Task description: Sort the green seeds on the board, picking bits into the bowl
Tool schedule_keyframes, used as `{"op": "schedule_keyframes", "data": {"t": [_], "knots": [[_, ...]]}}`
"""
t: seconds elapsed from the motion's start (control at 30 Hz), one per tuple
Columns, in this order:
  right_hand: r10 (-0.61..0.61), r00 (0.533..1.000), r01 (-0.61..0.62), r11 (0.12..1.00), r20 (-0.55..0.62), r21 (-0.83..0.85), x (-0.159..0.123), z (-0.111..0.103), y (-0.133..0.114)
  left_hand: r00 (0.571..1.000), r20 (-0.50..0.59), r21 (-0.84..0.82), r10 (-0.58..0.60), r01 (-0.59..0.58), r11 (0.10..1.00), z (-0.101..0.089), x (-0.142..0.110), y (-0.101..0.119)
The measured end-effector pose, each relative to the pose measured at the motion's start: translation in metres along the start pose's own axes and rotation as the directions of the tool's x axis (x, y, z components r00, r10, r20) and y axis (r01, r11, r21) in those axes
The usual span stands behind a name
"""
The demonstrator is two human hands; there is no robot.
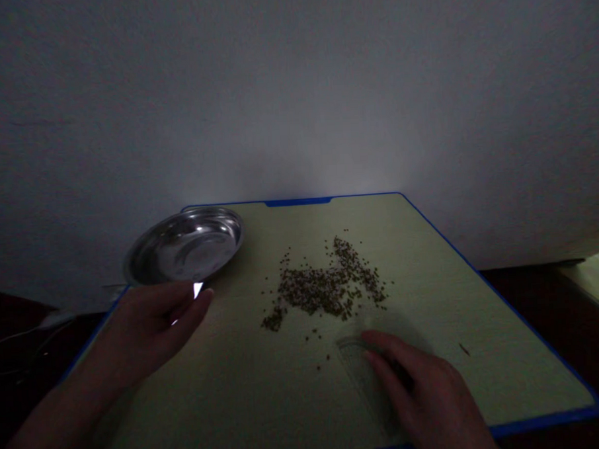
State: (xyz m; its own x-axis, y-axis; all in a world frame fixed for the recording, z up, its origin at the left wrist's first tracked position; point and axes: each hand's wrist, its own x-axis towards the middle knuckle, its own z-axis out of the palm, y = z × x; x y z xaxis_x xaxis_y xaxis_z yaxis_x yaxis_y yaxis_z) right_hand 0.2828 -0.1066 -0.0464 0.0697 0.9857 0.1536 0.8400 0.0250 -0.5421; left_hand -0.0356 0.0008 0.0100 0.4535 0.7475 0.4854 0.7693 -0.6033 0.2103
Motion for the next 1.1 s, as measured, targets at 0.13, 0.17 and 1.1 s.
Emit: {"op": "schedule_keyframes", "data": {"t": [0.13,0.17,1.1], "knots": [[-0.041,0.999,0.042,0.997,0.025,-0.067,0.015,0.002,-0.005,1.000,-0.012,-0.012,-0.001,0.000,1.000,-0.001,0.000,0.000],[-0.055,0.998,0.058,0.995,0.035,-0.080,0.019,0.002,-0.006,1.000,-0.011,-0.014,0.001,-0.001,1.000,0.000,0.000,0.000],[-0.442,0.787,0.489,0.872,0.431,0.001,0.044,0.012,-0.059,0.994,0.056,-0.051,-0.093,0.096,0.994,0.001,0.000,0.004]]}}
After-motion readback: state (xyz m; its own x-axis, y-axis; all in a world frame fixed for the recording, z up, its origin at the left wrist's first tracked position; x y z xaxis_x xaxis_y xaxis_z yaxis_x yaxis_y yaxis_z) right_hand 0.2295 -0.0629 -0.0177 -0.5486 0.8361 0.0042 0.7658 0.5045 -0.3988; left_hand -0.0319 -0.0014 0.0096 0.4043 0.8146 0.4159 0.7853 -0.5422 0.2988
